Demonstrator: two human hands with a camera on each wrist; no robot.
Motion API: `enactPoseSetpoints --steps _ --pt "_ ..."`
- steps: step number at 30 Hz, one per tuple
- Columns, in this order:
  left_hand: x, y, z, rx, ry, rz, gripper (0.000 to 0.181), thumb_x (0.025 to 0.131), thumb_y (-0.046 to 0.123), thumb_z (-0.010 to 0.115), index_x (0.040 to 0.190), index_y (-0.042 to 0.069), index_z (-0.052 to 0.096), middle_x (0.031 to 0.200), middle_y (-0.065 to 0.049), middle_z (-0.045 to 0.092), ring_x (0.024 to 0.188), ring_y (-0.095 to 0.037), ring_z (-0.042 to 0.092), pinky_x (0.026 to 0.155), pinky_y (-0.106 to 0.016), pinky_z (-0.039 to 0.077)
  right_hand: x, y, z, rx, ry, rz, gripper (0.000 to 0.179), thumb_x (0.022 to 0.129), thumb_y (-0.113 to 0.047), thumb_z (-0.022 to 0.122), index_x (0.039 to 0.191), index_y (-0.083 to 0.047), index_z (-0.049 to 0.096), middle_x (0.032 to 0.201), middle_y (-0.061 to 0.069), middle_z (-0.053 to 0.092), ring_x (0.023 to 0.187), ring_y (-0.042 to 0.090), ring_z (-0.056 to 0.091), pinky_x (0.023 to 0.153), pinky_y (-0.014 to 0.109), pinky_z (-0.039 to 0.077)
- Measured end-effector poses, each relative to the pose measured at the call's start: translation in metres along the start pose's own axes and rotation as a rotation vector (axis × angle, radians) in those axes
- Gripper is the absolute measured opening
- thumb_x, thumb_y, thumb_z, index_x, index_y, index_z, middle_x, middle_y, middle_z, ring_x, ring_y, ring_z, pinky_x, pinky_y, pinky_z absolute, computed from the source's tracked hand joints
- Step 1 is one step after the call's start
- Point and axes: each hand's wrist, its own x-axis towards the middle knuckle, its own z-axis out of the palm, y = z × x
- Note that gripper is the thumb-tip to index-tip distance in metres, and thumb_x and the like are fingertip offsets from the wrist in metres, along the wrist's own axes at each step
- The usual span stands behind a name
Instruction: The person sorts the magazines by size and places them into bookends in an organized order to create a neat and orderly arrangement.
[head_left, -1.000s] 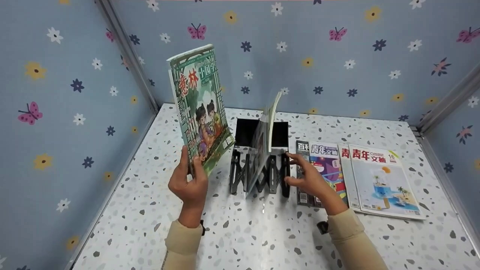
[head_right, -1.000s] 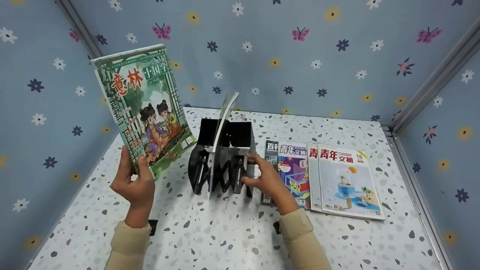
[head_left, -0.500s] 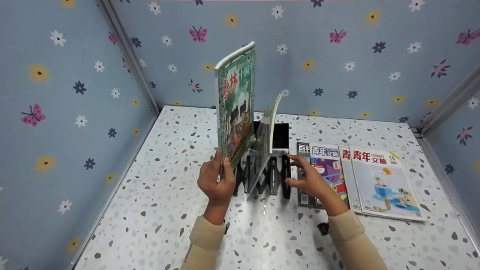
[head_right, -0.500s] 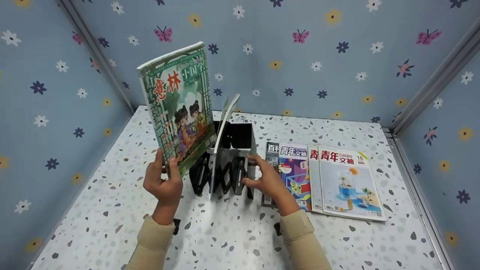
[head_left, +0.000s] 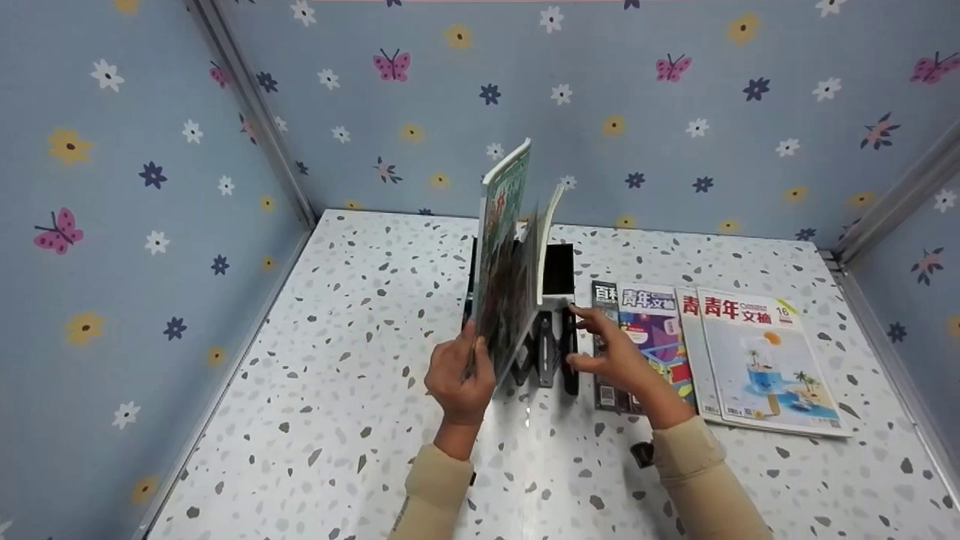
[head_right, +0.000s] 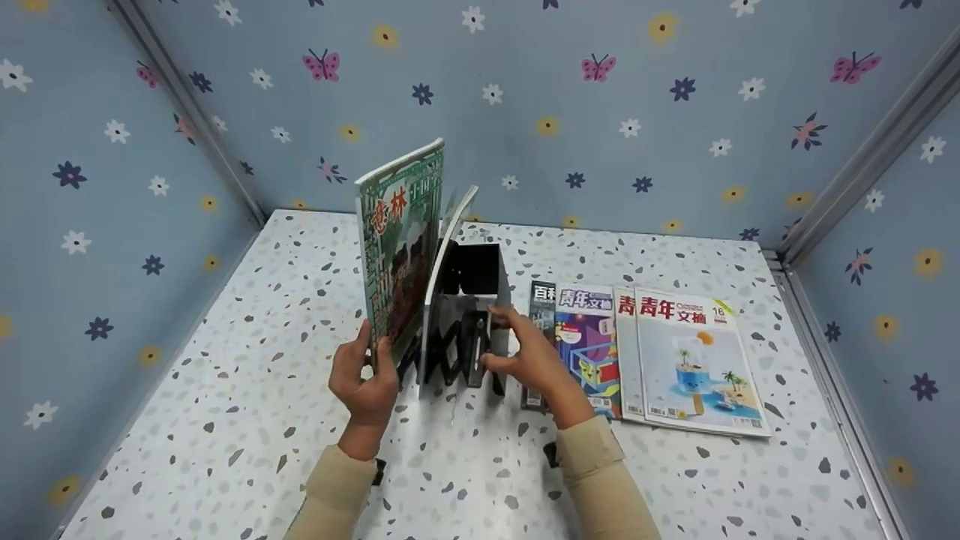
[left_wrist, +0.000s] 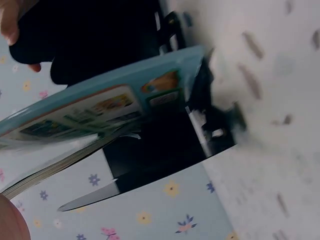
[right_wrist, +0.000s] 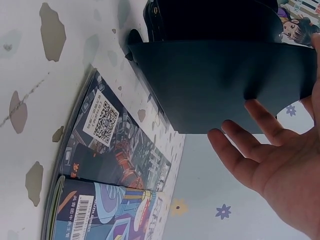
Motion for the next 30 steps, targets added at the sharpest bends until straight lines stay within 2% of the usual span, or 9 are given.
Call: enactPoseSetpoints --steps 6,11,19,23,26,30 --pt "-0.019 -0.006 -0.004 0.035 -0.027 -0.018 0.029 0.078 0.0 0.07 0.107 0.001 0.074 0.086 -0.01 0.076 0.06 -0.02 0.062 0.057 -0.034 0.048 0.001 0.0 0.001 -0.002 0.008 -0.015 0.076 0.082 -0.012 0.075 0.148 -0.015 0.037 0.15 0.016 0.039 0.132 0.04 0.043 0.094 0.057 0.047" --pt "-0.027 -0.009 -0.004 0.039 -0.041 -0.017 0.03 0.076 -0.001 0.071 0.106 0.0 0.074 0.088 -0.01 0.076 0.062 -0.02 0.064 0.059 -0.034 0.05 0.001 0.001 0.001 -0.003 0.01 -0.023 0.076 0.082 -0.011 0.075 0.148 -0.015 0.038 0.149 0.017 0.039 0.131 0.041 0.044 0.089 0.055 0.051" --pt "-0.029 -0.011 -0.001 0.061 -0.067 -0.03 0.035 0.071 -0.004 0.072 0.106 0.001 0.074 0.09 -0.008 0.076 0.061 -0.02 0.061 0.058 -0.032 0.05 0.0 0.002 0.0 -0.01 0.021 -0.004 0.075 0.081 -0.011 0.075 0.146 -0.021 0.039 0.146 0.018 0.042 0.132 0.04 0.044 0.084 0.049 0.054" --pt "-0.029 -0.009 0.0 0.067 -0.093 -0.038 0.037 0.07 -0.003 0.072 0.107 0.003 0.074 0.093 -0.007 0.076 0.06 -0.019 0.059 0.056 -0.031 0.049 -0.001 0.002 0.0 -0.005 0.019 -0.008 0.075 0.082 -0.011 0.074 0.147 -0.021 0.039 0.147 0.018 0.042 0.132 0.041 0.044 0.088 0.053 0.052" --pt "-0.028 -0.007 -0.001 0.068 -0.132 -0.042 0.037 0.071 -0.001 0.073 0.107 0.006 0.074 0.096 -0.006 0.076 0.059 -0.017 0.056 0.054 -0.029 0.047 -0.001 0.002 0.0 0.0 0.018 -0.011 0.075 0.082 -0.012 0.074 0.147 -0.021 0.039 0.148 0.019 0.041 0.132 0.043 0.043 0.092 0.057 0.048" --pt "-0.026 -0.005 -0.004 0.065 -0.206 -0.034 0.036 0.073 0.003 0.077 0.108 0.01 0.075 0.097 -0.003 0.075 0.064 -0.016 0.06 0.057 -0.027 0.05 0.0 0.002 0.001 0.0 0.017 -0.011 0.074 0.082 -0.013 0.074 0.147 -0.021 0.039 0.148 0.019 0.041 0.132 0.042 0.043 0.088 0.054 0.052"
